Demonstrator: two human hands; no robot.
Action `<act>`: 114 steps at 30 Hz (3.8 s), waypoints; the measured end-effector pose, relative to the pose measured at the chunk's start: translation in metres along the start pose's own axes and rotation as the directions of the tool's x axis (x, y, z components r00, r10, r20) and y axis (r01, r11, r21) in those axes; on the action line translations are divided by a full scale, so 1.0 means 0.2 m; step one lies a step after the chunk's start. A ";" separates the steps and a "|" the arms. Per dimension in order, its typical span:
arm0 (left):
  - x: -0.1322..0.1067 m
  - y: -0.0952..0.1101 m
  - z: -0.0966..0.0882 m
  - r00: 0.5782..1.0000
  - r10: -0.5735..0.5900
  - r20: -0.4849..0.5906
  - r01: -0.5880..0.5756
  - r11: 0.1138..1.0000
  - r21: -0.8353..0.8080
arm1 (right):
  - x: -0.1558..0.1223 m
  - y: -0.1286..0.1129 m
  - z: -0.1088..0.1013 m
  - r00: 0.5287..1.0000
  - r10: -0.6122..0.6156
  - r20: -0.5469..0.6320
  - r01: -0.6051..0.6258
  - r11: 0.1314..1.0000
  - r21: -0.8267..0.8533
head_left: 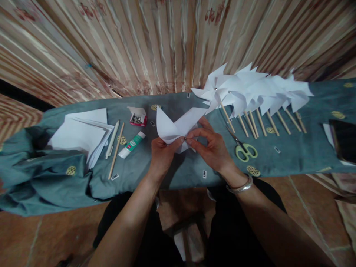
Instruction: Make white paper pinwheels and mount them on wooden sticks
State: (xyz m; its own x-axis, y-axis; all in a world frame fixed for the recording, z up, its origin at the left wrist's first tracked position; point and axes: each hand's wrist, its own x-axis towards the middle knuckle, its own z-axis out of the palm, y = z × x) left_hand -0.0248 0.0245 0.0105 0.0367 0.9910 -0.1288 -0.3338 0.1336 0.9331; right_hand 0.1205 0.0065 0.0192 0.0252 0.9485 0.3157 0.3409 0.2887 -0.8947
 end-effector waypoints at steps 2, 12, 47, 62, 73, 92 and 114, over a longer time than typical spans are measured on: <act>0.00 0.00 0.00 1.000 0.002 0.004 -0.002 1.000 -0.007 | 0.00 0.00 0.00 1.000 0.000 0.000 0.000 1.000 -0.004; 0.00 0.00 0.00 1.000 0.011 0.001 -0.011 1.000 -0.005 | 0.00 0.00 0.00 1.000 0.001 0.001 -0.001 1.000 0.006; 0.00 0.01 -0.01 0.998 -0.035 0.056 0.033 0.999 0.036 | -0.01 0.03 0.00 0.995 0.100 -0.020 -0.100 0.995 0.030; -0.01 0.03 -0.01 0.996 -0.071 0.058 0.071 0.998 0.003 | -0.01 0.03 0.00 0.986 0.139 -0.093 -0.135 0.990 0.047; -0.01 0.02 -0.01 0.997 -0.058 0.059 0.058 0.998 0.001 | -0.02 0.08 0.04 0.955 0.257 -0.148 -0.223 0.951 0.212; -0.01 0.02 -0.02 0.986 -0.098 0.135 0.102 0.994 -0.025 | 0.01 0.03 -0.02 0.912 0.392 0.119 -0.403 0.806 0.434; 0.00 0.02 -0.02 0.996 -0.030 0.082 0.027 0.999 0.042 | 0.00 0.03 0.00 0.955 0.294 0.030 -0.285 0.892 0.349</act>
State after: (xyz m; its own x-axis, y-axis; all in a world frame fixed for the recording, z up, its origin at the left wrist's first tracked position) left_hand -0.0303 0.0244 0.0130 0.1243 0.9838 -0.1289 -0.2928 0.1605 0.9426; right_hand 0.1224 0.0088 0.0143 0.0958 0.9950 0.0295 -0.0313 0.0326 -0.9990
